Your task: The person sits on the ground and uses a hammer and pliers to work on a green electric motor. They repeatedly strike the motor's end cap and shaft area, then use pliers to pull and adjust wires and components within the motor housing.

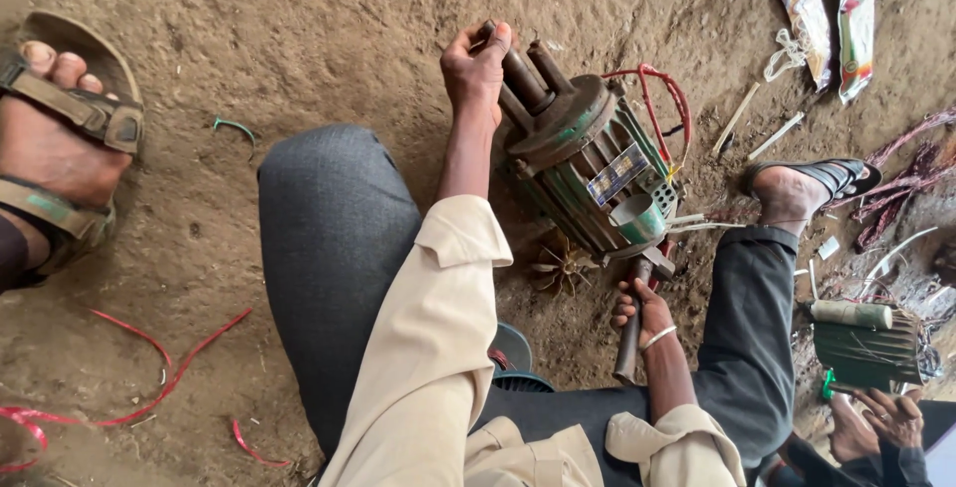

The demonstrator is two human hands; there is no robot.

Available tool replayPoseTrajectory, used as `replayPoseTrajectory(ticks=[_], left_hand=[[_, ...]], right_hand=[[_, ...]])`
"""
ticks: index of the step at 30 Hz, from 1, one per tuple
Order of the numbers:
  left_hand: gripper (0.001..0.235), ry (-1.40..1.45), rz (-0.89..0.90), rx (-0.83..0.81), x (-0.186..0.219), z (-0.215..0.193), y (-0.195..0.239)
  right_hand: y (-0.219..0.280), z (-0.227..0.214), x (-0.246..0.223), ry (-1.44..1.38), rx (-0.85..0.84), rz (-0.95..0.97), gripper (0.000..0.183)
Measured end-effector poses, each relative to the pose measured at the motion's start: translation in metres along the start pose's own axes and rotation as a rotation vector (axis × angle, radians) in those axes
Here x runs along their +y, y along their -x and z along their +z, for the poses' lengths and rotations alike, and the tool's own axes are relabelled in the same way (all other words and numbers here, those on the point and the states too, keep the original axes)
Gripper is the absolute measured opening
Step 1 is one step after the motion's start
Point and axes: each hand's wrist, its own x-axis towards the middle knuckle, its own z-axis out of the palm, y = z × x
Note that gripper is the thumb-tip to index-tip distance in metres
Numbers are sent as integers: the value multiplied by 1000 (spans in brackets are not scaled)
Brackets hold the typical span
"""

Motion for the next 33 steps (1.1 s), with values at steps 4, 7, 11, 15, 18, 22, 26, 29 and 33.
replayPoseTrajectory(ticks=[4,7,11,15,18,22,26,29,33], left_hand=[[49,-270,53,210,11,11,7],[58,-306,163,260,10,17,15],[61,-263,232,258,4,22,21],[58,-275,218,325,-2,30,14],[54,-168,260,193,-8,25,14],[45,10,289,65,-12,19,11],[42,63,214,37,-14,14,9],[41,90,129,30,-10,14,6],[43,83,86,-51,-4,10,6]], right_hand=[[6,8,1,21,41,11,30],[14,18,2,49,91,29,28],[27,31,1,54,139,37,27],[33,42,-6,90,176,40,27],[34,43,-11,81,177,65,28],[29,49,-13,103,252,82,25],[29,48,-10,61,282,104,20],[26,49,-14,50,292,111,19],[30,53,-11,56,280,108,23]])
